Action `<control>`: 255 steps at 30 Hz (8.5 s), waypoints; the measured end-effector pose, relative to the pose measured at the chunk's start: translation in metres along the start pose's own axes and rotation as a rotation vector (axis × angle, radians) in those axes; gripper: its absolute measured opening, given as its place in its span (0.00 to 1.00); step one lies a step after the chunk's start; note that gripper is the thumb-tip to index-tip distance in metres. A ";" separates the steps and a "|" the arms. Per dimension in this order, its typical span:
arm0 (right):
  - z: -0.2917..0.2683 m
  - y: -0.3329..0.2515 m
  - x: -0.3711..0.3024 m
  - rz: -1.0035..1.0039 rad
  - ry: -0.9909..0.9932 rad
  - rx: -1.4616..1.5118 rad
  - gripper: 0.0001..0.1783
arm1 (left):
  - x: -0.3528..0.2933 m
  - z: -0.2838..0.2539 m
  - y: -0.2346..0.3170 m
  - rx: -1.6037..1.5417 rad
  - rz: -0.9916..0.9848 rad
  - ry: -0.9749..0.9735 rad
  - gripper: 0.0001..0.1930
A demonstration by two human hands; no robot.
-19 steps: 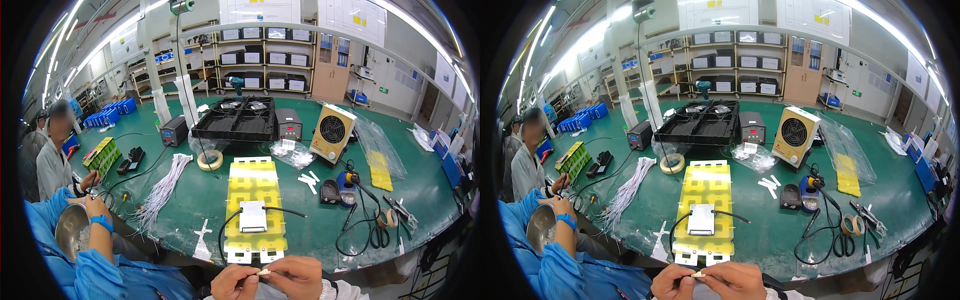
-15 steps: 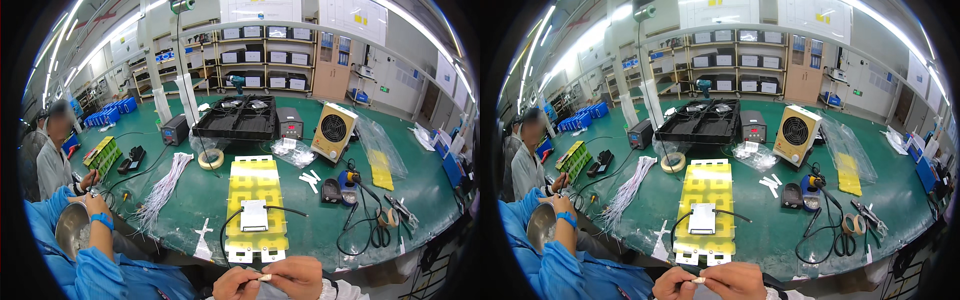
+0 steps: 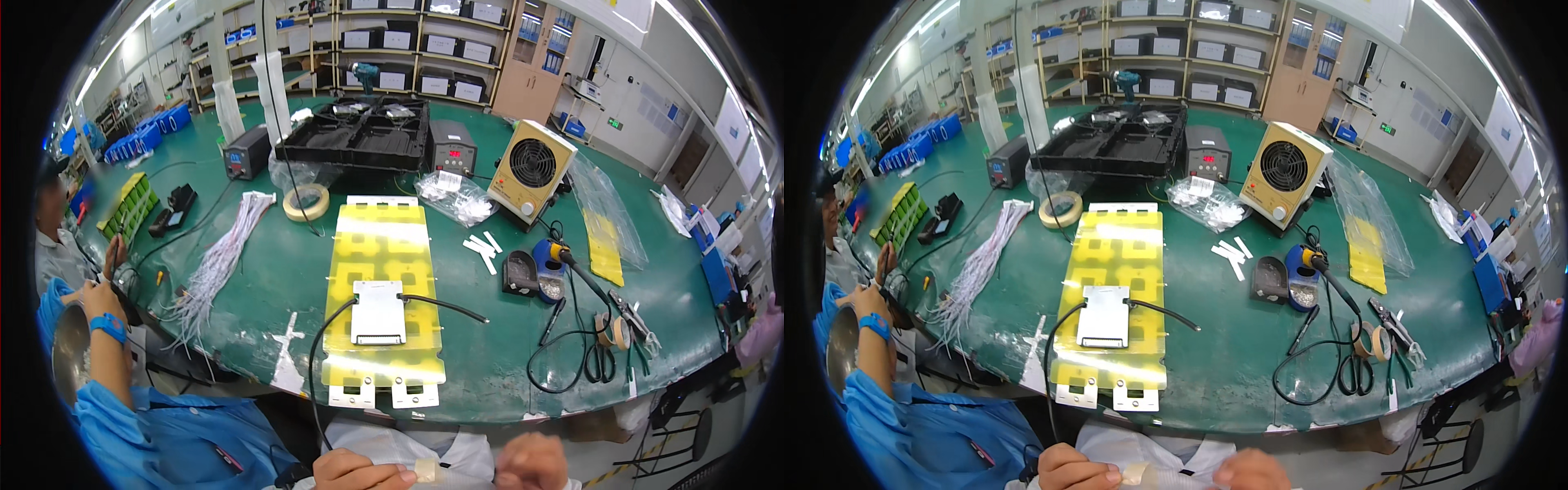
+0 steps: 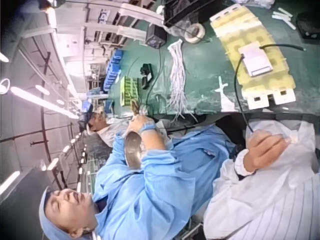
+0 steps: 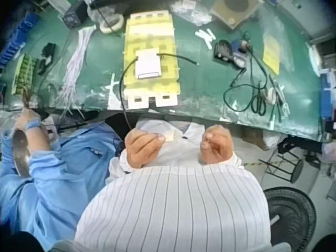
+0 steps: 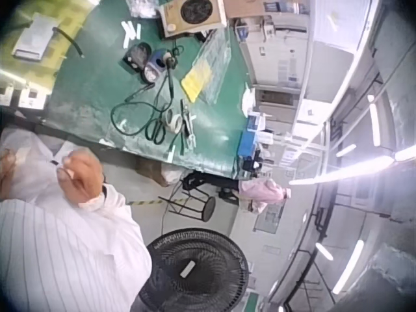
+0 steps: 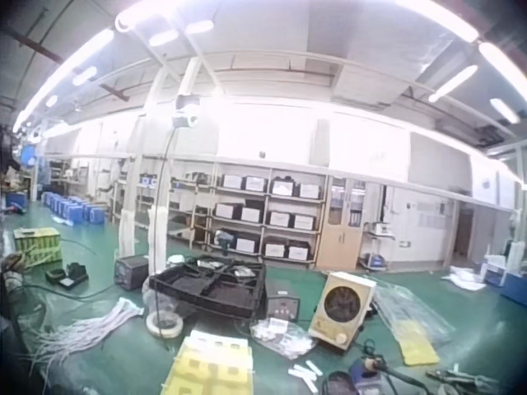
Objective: The recorder is assembling a lithium battery pack component by applying adhesive strips and mounting a circuit board with connected wiring.
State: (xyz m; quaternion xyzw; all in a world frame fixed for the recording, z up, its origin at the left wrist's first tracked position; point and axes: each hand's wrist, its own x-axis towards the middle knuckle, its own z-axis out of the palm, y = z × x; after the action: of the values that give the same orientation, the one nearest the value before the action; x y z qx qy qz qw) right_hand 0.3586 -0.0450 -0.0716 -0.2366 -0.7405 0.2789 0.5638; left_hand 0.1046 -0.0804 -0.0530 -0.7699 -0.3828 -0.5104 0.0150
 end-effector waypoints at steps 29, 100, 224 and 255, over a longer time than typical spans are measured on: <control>0.017 -0.018 0.021 1.271 -0.272 0.710 0.06 | -0.010 0.014 0.001 0.026 0.191 -0.137 0.12; 0.035 -0.008 0.025 1.205 -0.194 0.765 0.05 | 0.001 0.010 0.001 0.183 0.064 -0.111 0.11; 0.041 -0.018 0.048 0.731 -0.298 0.367 0.04 | 0.010 0.005 -0.002 -0.018 -0.195 -0.061 0.06; 0.028 -0.001 0.038 0.545 -0.266 0.462 0.08 | 0.015 0.012 -0.002 0.016 -0.008 -0.023 0.12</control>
State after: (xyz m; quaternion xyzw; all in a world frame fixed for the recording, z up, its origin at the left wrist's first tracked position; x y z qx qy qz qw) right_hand 0.3218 -0.0246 -0.0503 -0.2532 -0.6348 0.6066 0.4062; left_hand 0.1160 -0.0658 -0.0479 -0.7741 -0.3902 -0.4984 0.0147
